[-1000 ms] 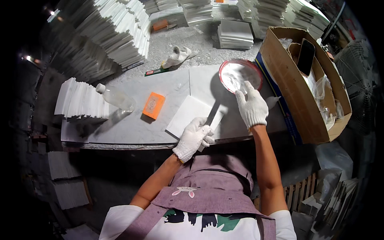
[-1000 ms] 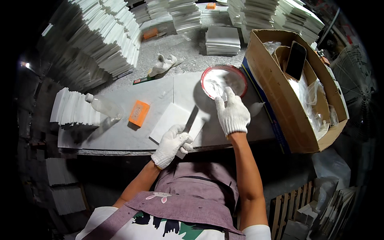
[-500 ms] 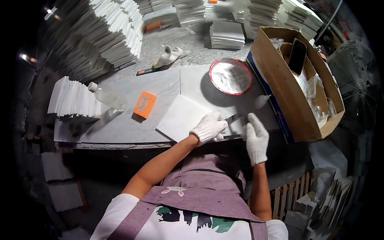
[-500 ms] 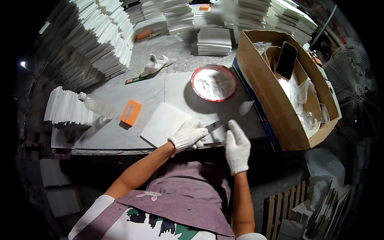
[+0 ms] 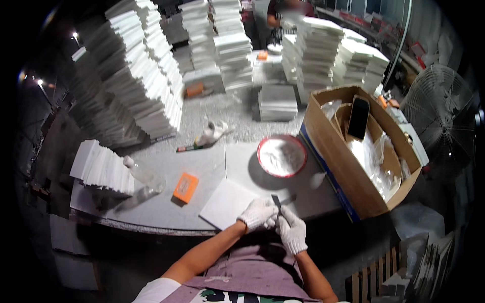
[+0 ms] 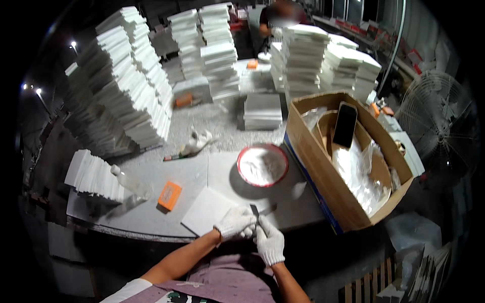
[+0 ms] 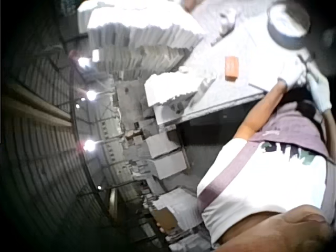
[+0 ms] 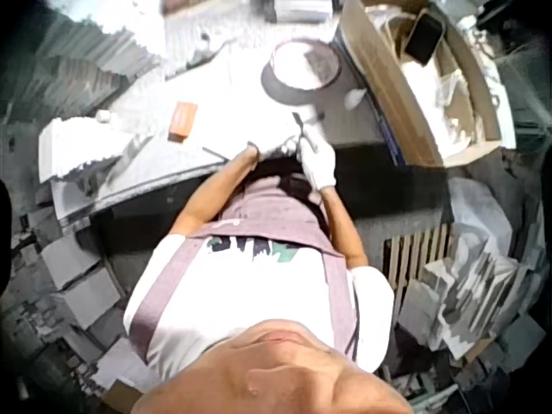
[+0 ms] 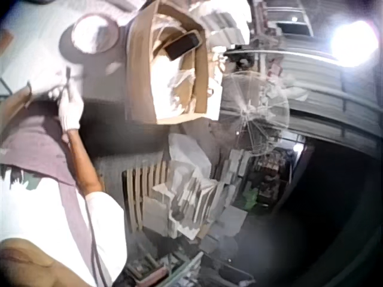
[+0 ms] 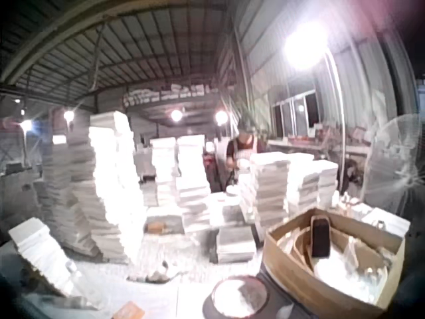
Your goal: The person scrapes the edges of white rectangular tiles with a metal scraper, then places them into a cardboard box. The person repeats this process for multiple tiles, occasionally wiping the scraper on a cloth.
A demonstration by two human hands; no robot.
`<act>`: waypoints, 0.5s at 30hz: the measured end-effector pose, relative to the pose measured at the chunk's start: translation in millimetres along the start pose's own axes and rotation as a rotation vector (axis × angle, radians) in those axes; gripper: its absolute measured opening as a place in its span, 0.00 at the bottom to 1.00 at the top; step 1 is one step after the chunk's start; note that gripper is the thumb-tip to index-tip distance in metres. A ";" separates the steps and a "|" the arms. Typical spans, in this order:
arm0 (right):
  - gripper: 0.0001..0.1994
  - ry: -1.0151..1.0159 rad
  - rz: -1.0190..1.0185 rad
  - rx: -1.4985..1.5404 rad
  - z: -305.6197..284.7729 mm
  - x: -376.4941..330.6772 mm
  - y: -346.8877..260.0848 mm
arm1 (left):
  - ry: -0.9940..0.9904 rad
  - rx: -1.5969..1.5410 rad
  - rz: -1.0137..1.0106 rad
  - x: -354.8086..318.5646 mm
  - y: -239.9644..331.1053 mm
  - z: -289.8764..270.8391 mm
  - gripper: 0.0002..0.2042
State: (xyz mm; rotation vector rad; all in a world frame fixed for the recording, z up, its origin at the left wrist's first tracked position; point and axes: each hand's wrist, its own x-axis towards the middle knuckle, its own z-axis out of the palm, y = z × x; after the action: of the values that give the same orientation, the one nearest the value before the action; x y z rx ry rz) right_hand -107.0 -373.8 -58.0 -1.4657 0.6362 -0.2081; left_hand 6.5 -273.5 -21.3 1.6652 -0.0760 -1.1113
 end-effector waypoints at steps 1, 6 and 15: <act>0.17 -0.018 0.014 -0.015 0.1 -1.0 -10.1 | 0.002 -0.022 -0.004 2.0 -2.0 -2.4 0.06; 0.17 0.091 0.030 0.098 -7.0 16.5 -6.7 | 0.072 0.052 0.075 -7.8 2.3 0.9 0.08; 0.18 0.089 -0.025 -0.060 -16.6 29.2 -3.6 | 0.037 0.056 0.077 -6.8 0.1 0.2 0.09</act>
State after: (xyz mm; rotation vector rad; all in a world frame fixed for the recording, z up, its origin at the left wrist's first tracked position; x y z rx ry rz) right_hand -90.8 -403.1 -62.2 -1.5299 0.7008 -0.2769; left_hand 2.5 -269.9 -17.0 1.7176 -0.1473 -1.0279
